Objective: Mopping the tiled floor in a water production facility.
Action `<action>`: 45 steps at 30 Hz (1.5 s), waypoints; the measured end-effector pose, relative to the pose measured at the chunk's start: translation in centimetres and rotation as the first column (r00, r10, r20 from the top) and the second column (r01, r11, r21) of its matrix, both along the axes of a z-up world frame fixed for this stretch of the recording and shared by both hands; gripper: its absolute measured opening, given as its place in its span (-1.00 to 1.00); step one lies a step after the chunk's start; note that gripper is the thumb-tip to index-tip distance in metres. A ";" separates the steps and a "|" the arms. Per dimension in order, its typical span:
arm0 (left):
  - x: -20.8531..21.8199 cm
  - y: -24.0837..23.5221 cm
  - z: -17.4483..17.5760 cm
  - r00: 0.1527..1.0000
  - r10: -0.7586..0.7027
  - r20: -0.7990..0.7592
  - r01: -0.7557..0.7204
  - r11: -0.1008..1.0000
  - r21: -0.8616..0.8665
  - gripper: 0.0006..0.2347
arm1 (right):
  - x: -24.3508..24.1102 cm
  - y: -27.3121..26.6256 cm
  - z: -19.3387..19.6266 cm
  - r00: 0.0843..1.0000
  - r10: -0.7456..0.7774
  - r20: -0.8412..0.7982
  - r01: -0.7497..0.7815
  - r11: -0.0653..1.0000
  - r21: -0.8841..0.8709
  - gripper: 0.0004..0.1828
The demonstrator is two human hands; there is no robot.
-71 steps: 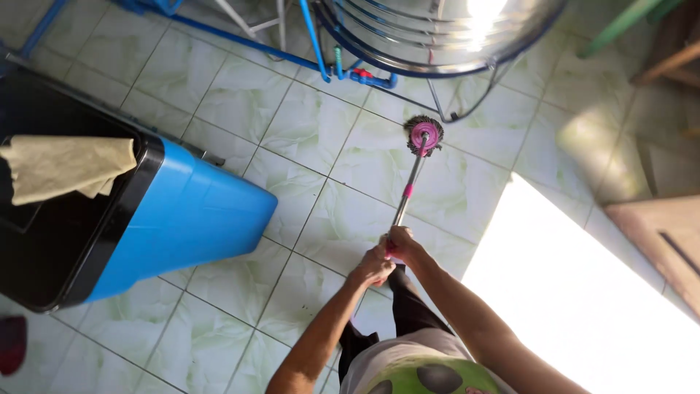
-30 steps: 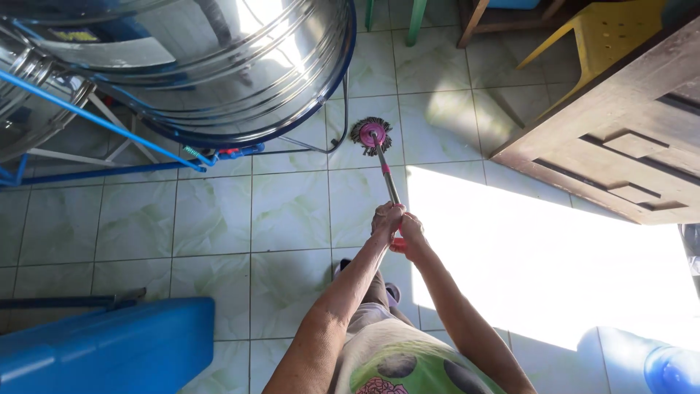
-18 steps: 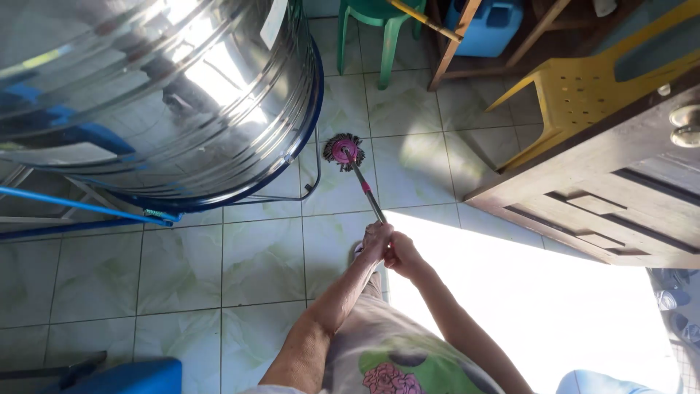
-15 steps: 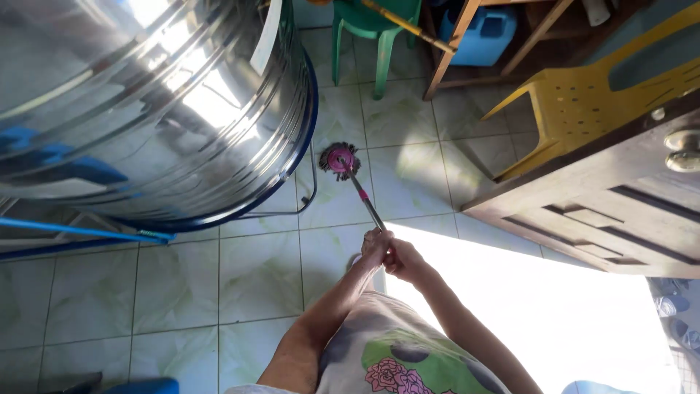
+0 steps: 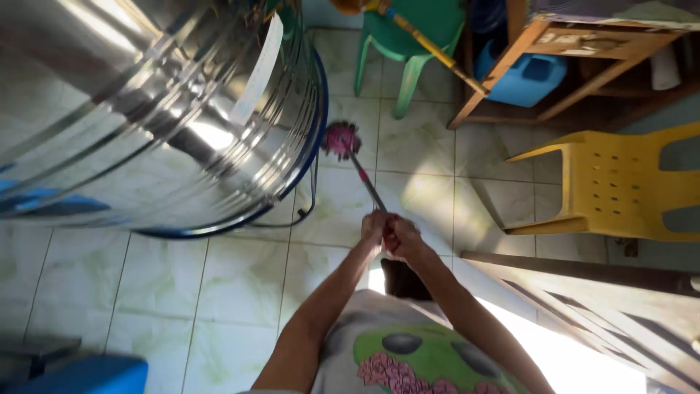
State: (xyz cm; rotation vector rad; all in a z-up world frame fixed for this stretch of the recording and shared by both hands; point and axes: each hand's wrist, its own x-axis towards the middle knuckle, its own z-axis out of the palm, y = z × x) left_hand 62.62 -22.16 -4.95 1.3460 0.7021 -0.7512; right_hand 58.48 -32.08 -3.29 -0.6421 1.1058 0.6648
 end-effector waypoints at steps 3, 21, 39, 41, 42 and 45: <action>5.2 -3.5 -3.2 0.982 0.144 0.125 -0.140 0.989 -0.041 -0.88 | 4.6 -3.5 -3.9 0.994 0.096 0.049 -0.097 0.995 0.018 -0.64; 0.8 -13.0 -3.4 0.909 0.395 -0.136 -0.412 0.900 -0.138 -0.59 | 6.1 -10.7 1.5 0.893 0.450 -0.023 -0.447 0.879 -0.164 -0.64; 3.7 -11.3 -9.4 0.992 0.124 -0.029 -0.106 0.927 0.360 -0.55 | 6.3 -10.3 -9.2 0.956 0.295 0.003 -0.294 0.956 -0.016 -0.74; 2.8 -11.8 -9.6 0.996 0.088 -0.001 -0.080 0.918 0.388 -0.54 | 5.5 -10.9 -8.6 0.957 0.290 -0.016 -0.291 0.957 -0.007 -0.76; 2.3 -12.6 -9.8 0.999 0.034 0.036 -0.046 0.912 0.408 -0.53 | 5.1 -11.7 -8.3 0.962 0.271 -0.026 -0.271 0.963 -0.008 -0.63; -0.5 -14.6 -3.0 0.997 0.066 0.040 -0.076 0.936 0.345 -0.53 | 1.4 -13.0 -5.4 0.991 0.125 0.047 -0.124 0.992 -0.017 -0.67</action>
